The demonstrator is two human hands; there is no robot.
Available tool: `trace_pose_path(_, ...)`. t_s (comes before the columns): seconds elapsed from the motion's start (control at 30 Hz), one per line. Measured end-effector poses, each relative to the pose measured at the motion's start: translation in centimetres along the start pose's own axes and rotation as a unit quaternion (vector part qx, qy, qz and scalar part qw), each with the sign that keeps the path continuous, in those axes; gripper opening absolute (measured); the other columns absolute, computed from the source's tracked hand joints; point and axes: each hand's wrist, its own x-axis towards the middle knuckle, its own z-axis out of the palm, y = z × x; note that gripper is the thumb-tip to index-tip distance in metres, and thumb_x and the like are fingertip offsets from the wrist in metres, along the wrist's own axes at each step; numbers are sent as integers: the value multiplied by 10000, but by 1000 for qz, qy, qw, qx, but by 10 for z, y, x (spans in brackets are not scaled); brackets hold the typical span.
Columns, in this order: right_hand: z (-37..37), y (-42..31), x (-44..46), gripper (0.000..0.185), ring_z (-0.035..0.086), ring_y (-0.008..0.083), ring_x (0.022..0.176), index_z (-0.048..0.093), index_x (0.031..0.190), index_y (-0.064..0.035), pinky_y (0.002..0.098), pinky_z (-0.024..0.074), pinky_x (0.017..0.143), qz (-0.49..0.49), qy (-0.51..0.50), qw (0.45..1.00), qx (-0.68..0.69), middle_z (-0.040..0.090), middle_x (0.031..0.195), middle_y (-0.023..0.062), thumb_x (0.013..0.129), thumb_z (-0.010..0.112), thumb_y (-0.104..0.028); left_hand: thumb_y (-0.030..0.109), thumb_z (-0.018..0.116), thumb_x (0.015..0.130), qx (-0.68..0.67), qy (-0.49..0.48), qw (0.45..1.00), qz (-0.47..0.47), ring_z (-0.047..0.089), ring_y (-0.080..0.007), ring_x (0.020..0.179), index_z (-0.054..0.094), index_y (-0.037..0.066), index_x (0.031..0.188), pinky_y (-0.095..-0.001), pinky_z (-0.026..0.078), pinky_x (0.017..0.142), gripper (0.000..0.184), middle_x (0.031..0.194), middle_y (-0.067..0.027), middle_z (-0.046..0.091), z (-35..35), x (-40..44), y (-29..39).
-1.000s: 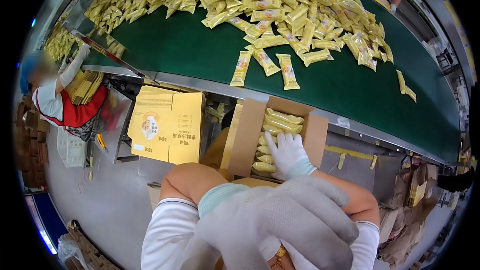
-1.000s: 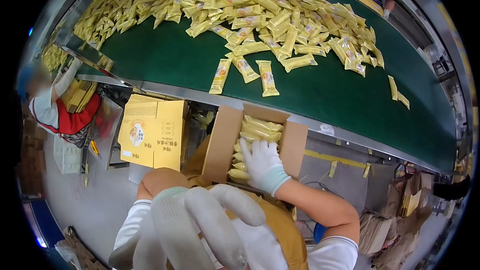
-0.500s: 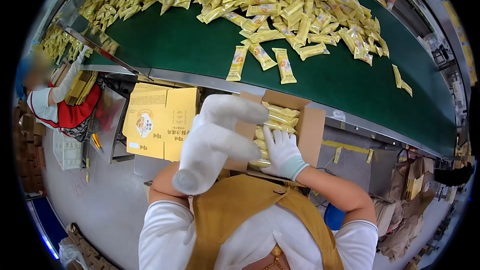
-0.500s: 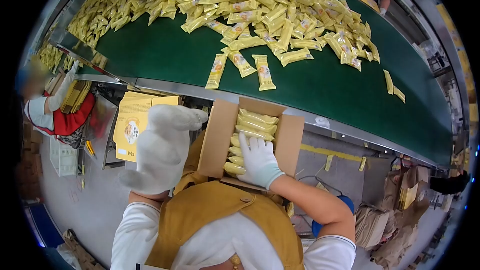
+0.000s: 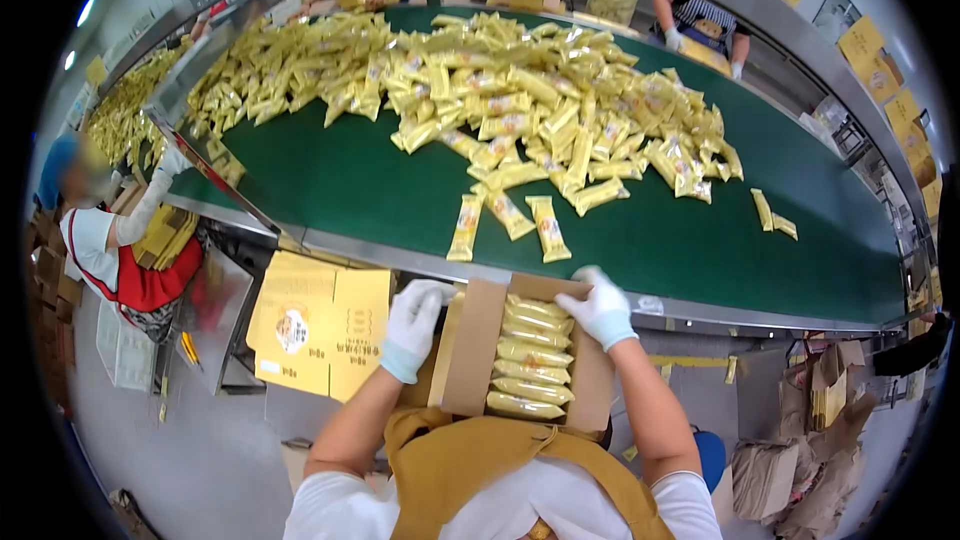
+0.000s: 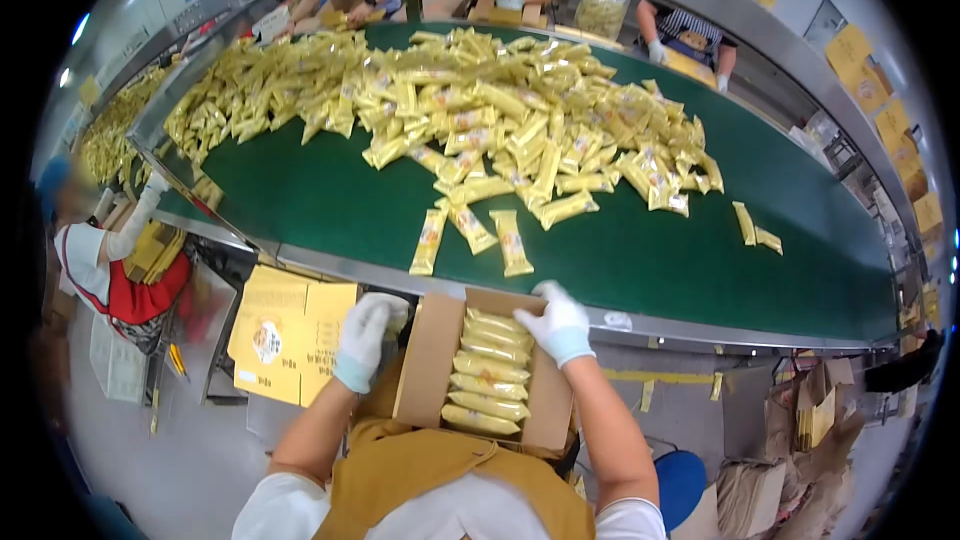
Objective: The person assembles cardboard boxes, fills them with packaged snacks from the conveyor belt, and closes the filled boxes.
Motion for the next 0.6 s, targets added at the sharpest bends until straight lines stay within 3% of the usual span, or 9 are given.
trace_pose_path(0.07, 18, 23, 13, 576, 669, 344, 1057, 718, 1115, -80, 398, 530, 923, -11, -26, 999, -27, 723, 1061, 174, 761, 787, -529, 122, 552, 971, 114, -12, 993, 23, 683, -240, 897, 716, -13, 1000, -359, 538, 817, 214, 968, -144, 704, 2, 7, -30)
trace_pose_path(0.13, 20, 25, 14, 552, 672, 343, 1056, 742, 1065, -96, 372, 535, 907, -35, -28, 998, -47, 725, 1103, 151, 749, 816, -542, 129, 580, 961, 103, -6, 994, 31, 684, -249, 901, 723, 6, 999, -361, 536, 821, 192, 959, -143, 704, 4, 9, -72)
trace_pose_path(0.27, 1, 12, -20, 277, 648, 322, 839, 700, 815, -94, 407, 532, 736, -236, 69, 964, -98, 687, 856, 97, 783, 802, -349, 127, 602, 950, 37, 53, 997, -40, 699, -208, 839, 713, -22, 996, -335, 552, 794, 191, 940, -138, 729, -1, 0, -91)
trace_pose_path(0.37, -42, -5, -54, 147, 607, 275, 775, 668, 785, -164, 402, 509, 683, -321, 160, 931, -65, 624, 784, 43, 712, 790, -198, 165, 583, 957, 155, 29, 987, -41, 714, -219, 848, 727, -5, 977, -348, 553, 785, 224, 899, -134, 742, -12, -8, -99)
trace_pose_path(0.47, -64, 7, -66, 115, 611, 294, 778, 680, 783, -158, 419, 507, 671, -228, 252, 936, -96, 629, 781, 56, 743, 779, -201, 229, 642, 920, 295, -91, 951, -18, 723, -277, 897, 729, 11, 992, -365, 562, 813, 245, 923, -175, 742, -8, -26, -123)
trace_pose_path(0.5, -65, 15, -65, 103, 610, 305, 768, 684, 767, -151, 427, 506, 667, -182, 283, 937, -90, 626, 769, 68, 762, 775, -199, 313, 703, 888, 247, -178, 951, -45, 722, -305, 929, 726, 24, 1034, -373, 562, 828, 324, 949, -211, 733, 0, -34, -98)
trace_pose_path(0.53, -65, 24, -61, 102, 610, 316, 758, 689, 751, -143, 435, 505, 663, -136, 314, 936, -83, 623, 758, 80, 780, 771, -197, 364, 784, 833, 378, -290, 864, -165, 713, -309, 952, 638, 37, 1245, -378, 561, 852, 545, 1127, -218, 704, 11, -32, -81)
trace_pose_path(0.57, -63, 34, -58, 149, 608, 348, 734, 710, 757, -112, 461, 505, 664, -92, 326, 938, -74, 618, 732, 111, 825, 751, -238, 376, 827, 804, 250, -315, 911, -97, 642, -307, 1144, 388, 41, 1491, -374, 552, 907, 882, 1413, -216, 538, 19, -44, -108)
trace_pose_path(0.6, -67, 38, -58, 213, 645, 385, 767, 736, 813, -94, 470, 527, 702, -10, 281, 959, -31, 672, 766, 145, 853, 727, -304, 409, 844, 786, 107, -297, 948, -29, 488, -300, 1339, 125, 34, 1583, -395, 505, 1015, 1136, 1565, -171, 344, 38, -53, -99)
